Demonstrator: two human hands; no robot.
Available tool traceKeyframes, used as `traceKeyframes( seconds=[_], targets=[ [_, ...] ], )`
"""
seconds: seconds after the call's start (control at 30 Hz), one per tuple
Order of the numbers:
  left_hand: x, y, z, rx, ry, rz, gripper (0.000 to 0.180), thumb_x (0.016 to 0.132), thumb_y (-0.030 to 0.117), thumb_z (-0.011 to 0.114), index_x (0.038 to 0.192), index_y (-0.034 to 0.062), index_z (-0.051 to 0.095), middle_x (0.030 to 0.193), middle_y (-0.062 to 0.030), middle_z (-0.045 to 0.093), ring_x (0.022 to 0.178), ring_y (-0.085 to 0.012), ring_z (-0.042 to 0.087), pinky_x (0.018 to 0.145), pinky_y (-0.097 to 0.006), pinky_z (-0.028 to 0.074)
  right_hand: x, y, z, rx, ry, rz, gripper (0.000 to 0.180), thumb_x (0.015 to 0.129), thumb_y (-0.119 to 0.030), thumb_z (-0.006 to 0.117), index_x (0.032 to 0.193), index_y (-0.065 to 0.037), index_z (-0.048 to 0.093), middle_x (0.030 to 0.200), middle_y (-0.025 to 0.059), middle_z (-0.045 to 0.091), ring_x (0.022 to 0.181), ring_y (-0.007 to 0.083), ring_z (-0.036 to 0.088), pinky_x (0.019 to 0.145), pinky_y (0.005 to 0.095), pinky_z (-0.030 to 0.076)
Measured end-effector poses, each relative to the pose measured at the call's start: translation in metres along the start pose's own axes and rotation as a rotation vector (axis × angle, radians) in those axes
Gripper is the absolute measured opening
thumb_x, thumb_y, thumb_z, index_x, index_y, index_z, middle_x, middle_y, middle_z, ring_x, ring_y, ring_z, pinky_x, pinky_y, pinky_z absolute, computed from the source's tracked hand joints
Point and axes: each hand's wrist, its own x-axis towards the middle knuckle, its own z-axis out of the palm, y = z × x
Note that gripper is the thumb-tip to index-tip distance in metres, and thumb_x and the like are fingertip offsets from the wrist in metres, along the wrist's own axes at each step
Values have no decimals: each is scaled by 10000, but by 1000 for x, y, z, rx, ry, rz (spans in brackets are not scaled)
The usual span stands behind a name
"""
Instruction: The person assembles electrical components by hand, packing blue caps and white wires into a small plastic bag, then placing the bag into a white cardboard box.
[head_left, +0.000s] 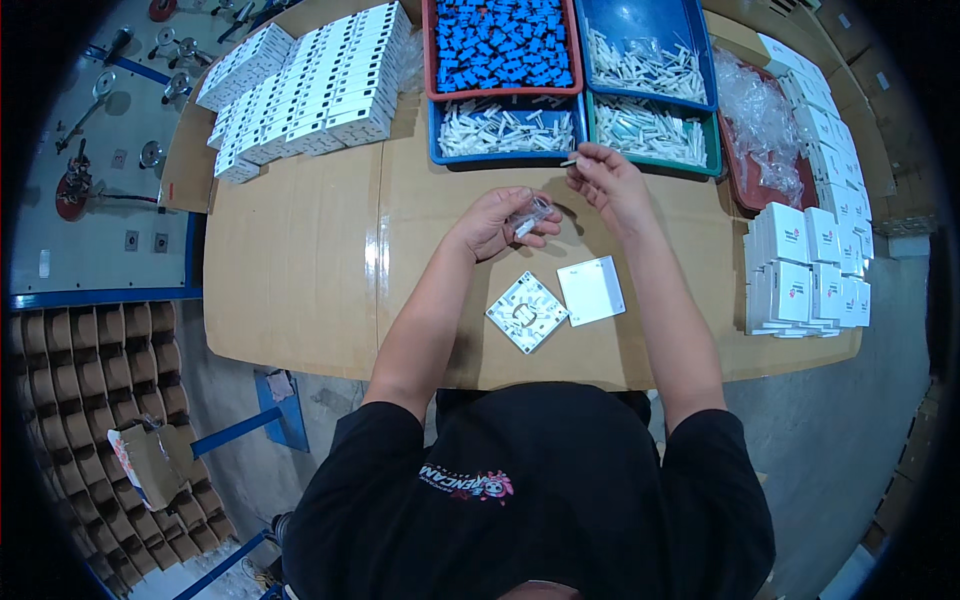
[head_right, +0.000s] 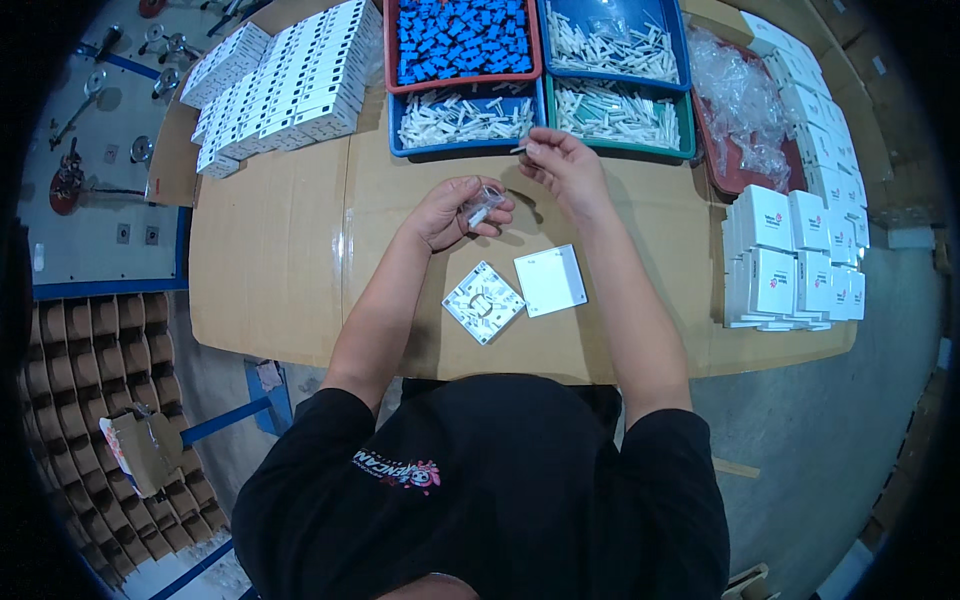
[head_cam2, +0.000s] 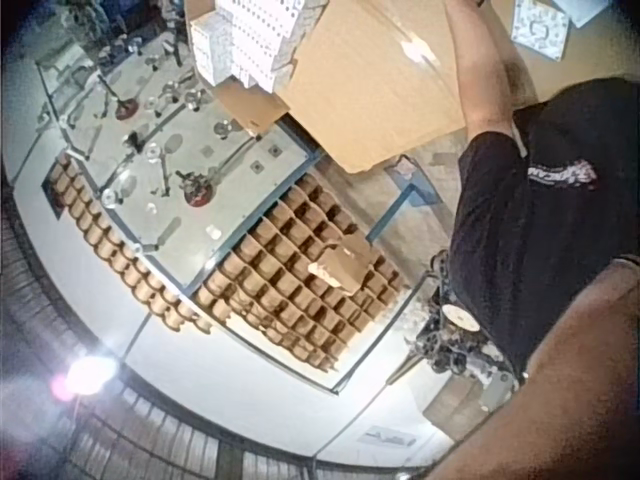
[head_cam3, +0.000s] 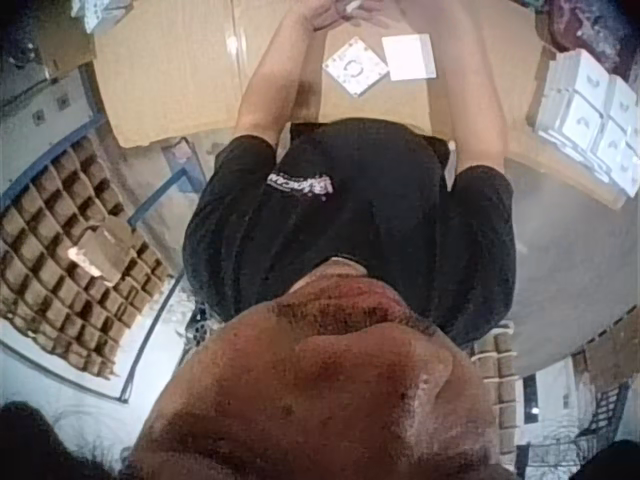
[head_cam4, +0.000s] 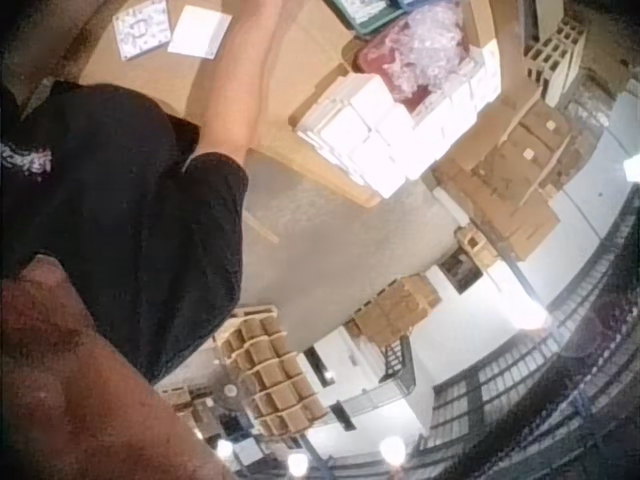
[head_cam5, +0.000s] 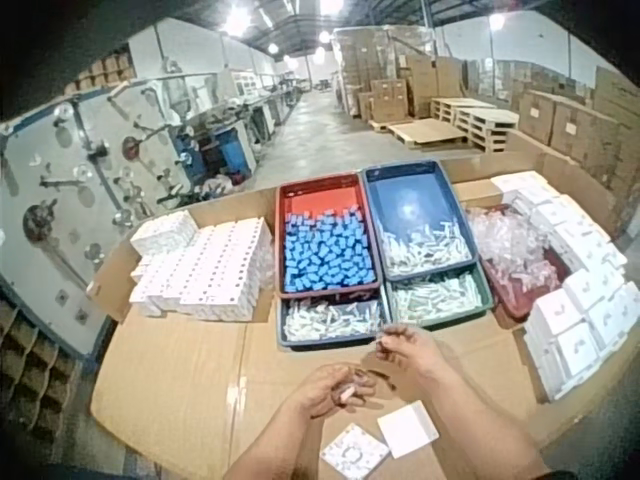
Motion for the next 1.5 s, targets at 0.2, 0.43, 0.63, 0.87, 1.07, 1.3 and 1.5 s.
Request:
traceKeyframes(
  seconds=[0.2,0.43,0.63,0.87,1.07,1.3,1.5],
  targets=[
    [1,3,6,15,-22,6,458,1020,367,591,1254,-26,583,1123,-207,698,970,-290,734,729,-369,643,-42,16,17,-352,-14,-130,227,910,-49,732,1119,32,694,1039,99,732,902,144,699,781,282,576],
    [-1,0,-2,59,-13,19,439,1035,349,571,1243,-37,590,1094,-169,714,968,-257,738,740,-346,646,-51,26,36,-480,-74,-128,178,930,-39,701,1092,33,712,958,85,744,836,123,696,741,259,565],
    [-2,2,7,80,-21,31,411,1043,331,557,1235,-31,597,1097,-169,715,964,-254,738,733,-346,647,-58,22,36,-429,-49,-123,176,949,-15,662,1111,43,701,989,111,739,854,145,714,759,280,583],
    [-2,2,10,97,9,21,397,1044,317,559,1225,-33,607,1100,-169,715,939,-240,737,739,-342,644,-60,24,33,-534,-64,-275,214,899,-36,715,1105,21,709,992,102,739,877,154,723,795,305,586],
    [1,0,7,76,-26,41,384,1034,316,585,1184,-34,635,1084,-153,714,909,-208,726,732,-325,638,-60,24,34,-984,-119,-553,439,798,-86,772,1217,-45,648,1043,134,699,894,246,730,814,358,588],
    [1,1,4,103,-45,39,405,1022,341,603,1189,-27,634,1082,-135,715,950,-204,719,772,-352,637,-64,19,43,-985,-96,-460,487,825,-71,748,1290,-53,605,1051,137,714,922,258,728,812,359,585],
    [-4,6,8,77,-59,-26,504,1015,374,600,1308,-35,565,1182,-159,687,997,-224,713,807,-357,641,-62,29,34,-849,-70,-463,472,838,-52,741,1292,-35,610,1027,123,741,925,210,733,799,325,570]
  ],
)
